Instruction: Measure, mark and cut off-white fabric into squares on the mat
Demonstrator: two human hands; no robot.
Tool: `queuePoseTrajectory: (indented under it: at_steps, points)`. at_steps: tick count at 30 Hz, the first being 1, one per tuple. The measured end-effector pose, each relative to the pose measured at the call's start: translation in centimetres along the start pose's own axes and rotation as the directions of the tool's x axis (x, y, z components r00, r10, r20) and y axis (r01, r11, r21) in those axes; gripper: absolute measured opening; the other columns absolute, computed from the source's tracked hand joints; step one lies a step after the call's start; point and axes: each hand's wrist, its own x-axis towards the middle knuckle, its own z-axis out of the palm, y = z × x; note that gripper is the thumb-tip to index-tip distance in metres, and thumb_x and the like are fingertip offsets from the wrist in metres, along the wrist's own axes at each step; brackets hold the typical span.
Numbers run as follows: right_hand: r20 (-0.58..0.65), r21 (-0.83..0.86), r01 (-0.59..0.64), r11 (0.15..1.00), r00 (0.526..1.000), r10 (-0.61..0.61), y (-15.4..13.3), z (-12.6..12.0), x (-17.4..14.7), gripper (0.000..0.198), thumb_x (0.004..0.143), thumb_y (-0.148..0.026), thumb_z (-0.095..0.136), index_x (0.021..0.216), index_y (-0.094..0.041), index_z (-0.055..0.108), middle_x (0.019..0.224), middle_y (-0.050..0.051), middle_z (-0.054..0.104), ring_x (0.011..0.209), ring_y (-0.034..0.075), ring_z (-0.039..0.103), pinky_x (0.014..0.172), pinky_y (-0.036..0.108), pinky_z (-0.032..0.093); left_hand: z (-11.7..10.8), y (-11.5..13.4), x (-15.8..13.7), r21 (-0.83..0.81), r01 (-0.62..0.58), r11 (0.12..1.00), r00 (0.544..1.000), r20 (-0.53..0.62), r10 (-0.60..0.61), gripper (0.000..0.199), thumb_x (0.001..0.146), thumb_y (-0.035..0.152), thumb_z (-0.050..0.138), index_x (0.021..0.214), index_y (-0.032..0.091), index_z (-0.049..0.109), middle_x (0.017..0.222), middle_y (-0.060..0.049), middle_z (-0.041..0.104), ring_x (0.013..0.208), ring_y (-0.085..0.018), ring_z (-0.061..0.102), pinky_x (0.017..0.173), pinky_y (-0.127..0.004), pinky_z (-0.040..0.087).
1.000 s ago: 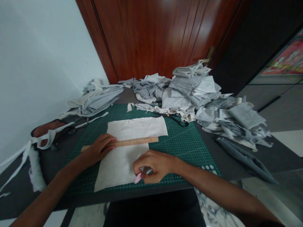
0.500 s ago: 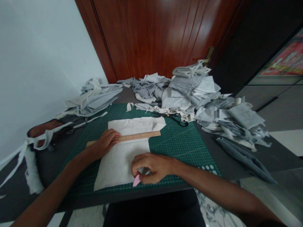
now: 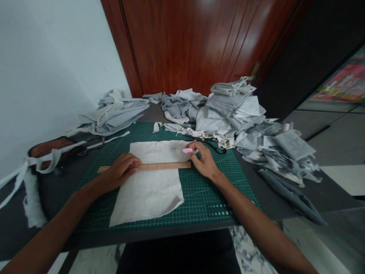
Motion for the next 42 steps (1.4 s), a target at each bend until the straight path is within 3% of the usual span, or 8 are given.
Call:
queuePoseTrajectory:
  at_steps: [3,6,9,12,16,26,32,42]
  points:
    - [0.091,-0.067,-0.013,0.998,0.996,0.019,2.3,-0.1,0.4,0.008,0.094,-0.026,0.055,0.095,-0.02,0.06,0.121,0.015,0.073,0.116,0.028,0.066,0.104,0.043,0.045,0.1,-0.2,-0.1,0.007,-0.007,1.0,1.0,0.0,0.007,0.04,0.102,0.056,0.05,0.112,0.02,0.065,0.112,-0.009,0.067,0.107,-0.027,0.06,0.099,-0.041,0.049]
    - [0.092,-0.094,-0.02,0.995,0.995,0.029,3.4,-0.2,0.5,0.008,0.091,-0.025,0.056,0.094,-0.02,0.061,0.122,0.015,0.074,0.118,0.029,0.067,0.106,0.044,0.045,0.2,-0.6,-0.1,0.007,0.004,1.0,1.0,-0.015,-0.004,0.04,0.103,0.055,0.047,0.105,0.02,0.065,0.105,-0.009,0.066,0.104,-0.027,0.06,0.098,-0.041,0.05]
    - [0.124,-0.084,-0.068,0.994,0.989,0.078,3.4,-1.0,0.5,0.01,0.092,-0.026,0.054,0.093,-0.02,0.062,0.102,0.009,0.076,0.093,0.023,0.069,0.087,0.035,0.051,0.2,-0.9,-0.3,0.005,0.024,1.0,1.0,-0.014,-0.024,0.038,0.104,0.052,0.044,0.105,0.019,0.063,0.106,-0.009,0.065,0.104,-0.027,0.06,0.099,-0.041,0.05]
    - [0.151,-0.04,-0.197,0.98,0.968,0.2,3.3,-2.1,0.4,0.01,0.095,-0.03,0.055,0.09,-0.022,0.058,0.083,0.003,0.074,0.068,0.017,0.063,0.067,0.028,0.047,0.1,-1.2,-0.5,0.01,0.04,0.999,0.999,-0.024,-0.04,0.035,0.103,0.048,0.043,0.104,0.019,0.062,0.106,-0.01,0.064,0.104,-0.027,0.06,0.1,-0.041,0.051]
    - [0.225,0.035,-0.326,0.945,0.924,0.31,3.4,-2.9,0.4,0.017,0.097,-0.037,0.057,0.087,-0.023,0.054,0.075,0.0,0.074,0.055,0.015,0.058,0.056,0.025,0.042,0.2,-1.4,-0.5,0.017,0.032,0.999,0.999,-0.037,-0.031,0.037,0.101,0.051,0.044,0.101,0.02,0.063,0.105,-0.011,0.066,0.101,-0.028,0.061,0.1,-0.044,0.052]
    - [0.43,0.032,-0.191,0.981,0.889,0.159,2.5,-3.7,0.5,0.027,0.091,-0.034,0.062,0.069,-0.019,0.058,0.064,-0.003,0.054,0.061,0.012,0.047,0.06,0.026,0.032,0.3,-0.3,0.3,-0.01,-0.019,1.0,1.0,-0.008,0.019,0.038,0.105,0.051,0.045,0.108,0.019,0.065,0.106,-0.009,0.064,0.104,-0.026,0.061,0.098,-0.04,0.051]
    - [0.514,0.097,-0.276,0.956,0.836,0.19,2.5,-4.2,0.3,0.027,0.091,-0.034,0.063,0.069,-0.019,0.058,0.065,-0.001,0.064,0.061,0.014,0.055,0.062,0.026,0.037,0.5,0.5,1.2,-0.039,-0.035,0.999,0.999,-0.006,0.035,0.036,0.106,0.05,0.047,0.107,0.019,0.067,0.105,-0.008,0.065,0.105,-0.025,0.061,0.097,-0.037,0.051]
    - [0.292,-0.062,-0.14,0.988,0.944,0.152,1.8,-1.9,-0.1,0.016,0.093,-0.032,0.061,0.083,-0.02,0.058,0.064,-0.006,0.052,0.057,0.012,0.046,0.059,0.025,0.031,1.0,1.2,1.7,-0.075,-0.107,0.991,0.994,-0.024,0.105,0.037,0.107,0.049,0.049,0.107,0.019,0.072,0.105,-0.007,0.065,0.104,-0.023,0.06,0.097,-0.036,0.051]
